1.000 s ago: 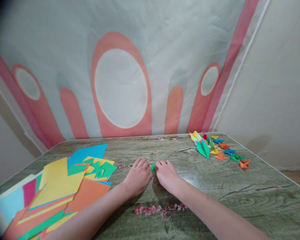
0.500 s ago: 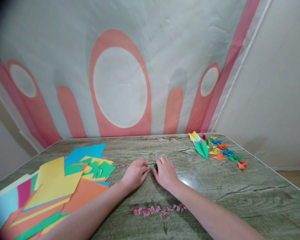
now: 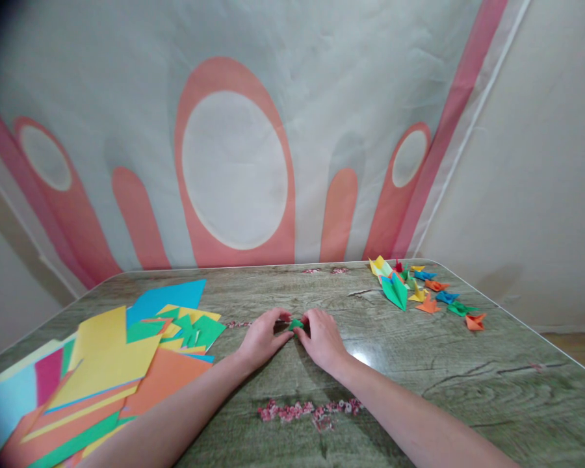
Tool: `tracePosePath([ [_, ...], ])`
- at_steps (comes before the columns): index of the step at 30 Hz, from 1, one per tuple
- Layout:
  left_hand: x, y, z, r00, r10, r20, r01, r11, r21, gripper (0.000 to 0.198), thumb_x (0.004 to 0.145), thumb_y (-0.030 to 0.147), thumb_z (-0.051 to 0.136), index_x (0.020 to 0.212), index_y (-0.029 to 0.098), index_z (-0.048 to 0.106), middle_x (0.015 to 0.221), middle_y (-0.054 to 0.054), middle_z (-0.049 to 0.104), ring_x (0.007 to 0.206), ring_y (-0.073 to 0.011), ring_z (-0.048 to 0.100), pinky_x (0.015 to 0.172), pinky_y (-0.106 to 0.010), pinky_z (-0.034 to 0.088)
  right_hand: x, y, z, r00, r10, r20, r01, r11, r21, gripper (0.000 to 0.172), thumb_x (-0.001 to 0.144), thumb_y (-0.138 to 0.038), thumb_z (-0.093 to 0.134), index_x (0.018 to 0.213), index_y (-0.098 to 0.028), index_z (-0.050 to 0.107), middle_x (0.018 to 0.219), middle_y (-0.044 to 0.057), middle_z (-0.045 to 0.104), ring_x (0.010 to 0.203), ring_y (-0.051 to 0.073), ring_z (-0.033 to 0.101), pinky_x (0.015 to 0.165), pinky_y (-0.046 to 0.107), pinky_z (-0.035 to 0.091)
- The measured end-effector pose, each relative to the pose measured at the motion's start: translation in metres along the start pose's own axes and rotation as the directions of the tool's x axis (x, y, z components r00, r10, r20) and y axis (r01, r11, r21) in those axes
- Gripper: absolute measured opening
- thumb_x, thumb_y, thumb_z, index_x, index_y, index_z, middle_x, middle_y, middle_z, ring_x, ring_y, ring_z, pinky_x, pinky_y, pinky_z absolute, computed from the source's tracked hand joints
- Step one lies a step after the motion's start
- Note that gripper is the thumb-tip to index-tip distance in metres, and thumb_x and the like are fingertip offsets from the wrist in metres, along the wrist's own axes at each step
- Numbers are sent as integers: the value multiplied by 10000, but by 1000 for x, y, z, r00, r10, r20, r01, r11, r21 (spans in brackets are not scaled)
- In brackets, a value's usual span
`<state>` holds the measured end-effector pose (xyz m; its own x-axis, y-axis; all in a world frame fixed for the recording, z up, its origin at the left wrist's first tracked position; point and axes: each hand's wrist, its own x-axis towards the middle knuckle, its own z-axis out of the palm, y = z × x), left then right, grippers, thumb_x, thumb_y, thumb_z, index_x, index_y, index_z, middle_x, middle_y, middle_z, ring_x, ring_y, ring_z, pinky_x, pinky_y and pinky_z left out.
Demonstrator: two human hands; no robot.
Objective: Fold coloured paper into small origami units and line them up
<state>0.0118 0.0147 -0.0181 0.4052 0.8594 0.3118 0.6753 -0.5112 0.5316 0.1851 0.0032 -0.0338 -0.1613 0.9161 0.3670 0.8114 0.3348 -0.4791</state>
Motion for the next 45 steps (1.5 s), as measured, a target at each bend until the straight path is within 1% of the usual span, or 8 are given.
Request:
tracePosePath([
  [4, 0, 2, -1, 1000, 8, 11, -8, 1000, 2, 377, 730, 229, 616, 1090, 233, 502, 927, 4, 627, 883, -166, 575, 805, -292, 441, -1, -3, 1, 1000, 4, 18, -7, 986, 169, 92, 792, -276, 551, 825, -201, 511, 770, 13, 582, 729, 167, 527, 679, 288, 399],
  [9, 0, 4, -4, 999, 34, 15, -35, 998, 49, 140, 734, 194, 591, 872, 214, 594, 874, 1, 631, 838, -165, 570, 763, -273, 428, -1, -8, -3, 999, -23, 38, 8, 936, 352, 96, 813, -290, 530, 831, -196, 539, 780, 11, 582, 720, 151, 536, 670, 269, 420],
  [17, 0, 2, -3, 1000, -3, -10, 3, 1000, 6, 52, 686, 158, 594, 721, 194, 604, 730, 17, 612, 721, -144, 549, 659, -237, 400, 0, -11, -11, 989, -146, 16, 130, 920, 369, 93, 825, -263, 536, 780, -196, 583, 754, 11, 566, 743, 153, 522, 688, 263, 405],
  [22, 3, -2, 3, 997, -74, -24, 67, 975, -213, 29, 653, 154, 605, 629, 164, 593, 643, 28, 582, 655, -122, 525, 611, -217, 385, -1, -12, -11, 990, -142, 0, 131, 909, 396, 107, 820, -278, 539, 766, -191, 570, 765, 13, 571, 749, 153, 523, 696, 267, 406],
  [27, 9, -6, 6, 969, -242, 49, 223, 770, -597, 166, 638, 271, 672, 630, 122, 599, 567, 23, 575, 527, -91, 484, 524, -200, 368, 0, -9, -6, 997, -42, 71, -3, 841, 541, 209, 767, -338, 601, 904, -186, 556, 759, -4, 591, 654, 129, 528, 616, 246, 418],
  [31, 10, -4, 4, 972, -219, 80, 212, 689, -693, 237, 658, 342, 685, 714, 113, 653, 648, -13, 638, 577, -111, 530, 574, -218, 402, 3, -3, -3, 998, 8, 70, -47, 818, 573, 198, 756, -350, 603, 853, -180, 567, 691, -17, 576, 609, 124, 506, 577, 239, 403],
  [38, 9, 1, -3, 996, -83, -19, 61, 858, -511, 206, 758, 316, 604, 858, 158, 688, 809, -40, 646, 753, -149, 570, 659, -233, 427, 5, 0, -4, 1000, 2, -15, 6, 847, 532, 121, 802, -296, 527, 810, -179, 558, 681, -13, 558, 618, 129, 515, 585, 239, 407],
  [45, 6, 2, -3, 984, 42, -175, -95, 947, -306, 156, 719, 223, 654, 871, 193, 642, 889, -27, 631, 888, -164, 556, 810, -275, 419, 2, 1, -10, 965, -223, -137, 241, 962, 130, 74, 776, -140, 525, 771, -185, 583, 766, 25, 581, 755, 164, 529, 712, 275, 393],
])
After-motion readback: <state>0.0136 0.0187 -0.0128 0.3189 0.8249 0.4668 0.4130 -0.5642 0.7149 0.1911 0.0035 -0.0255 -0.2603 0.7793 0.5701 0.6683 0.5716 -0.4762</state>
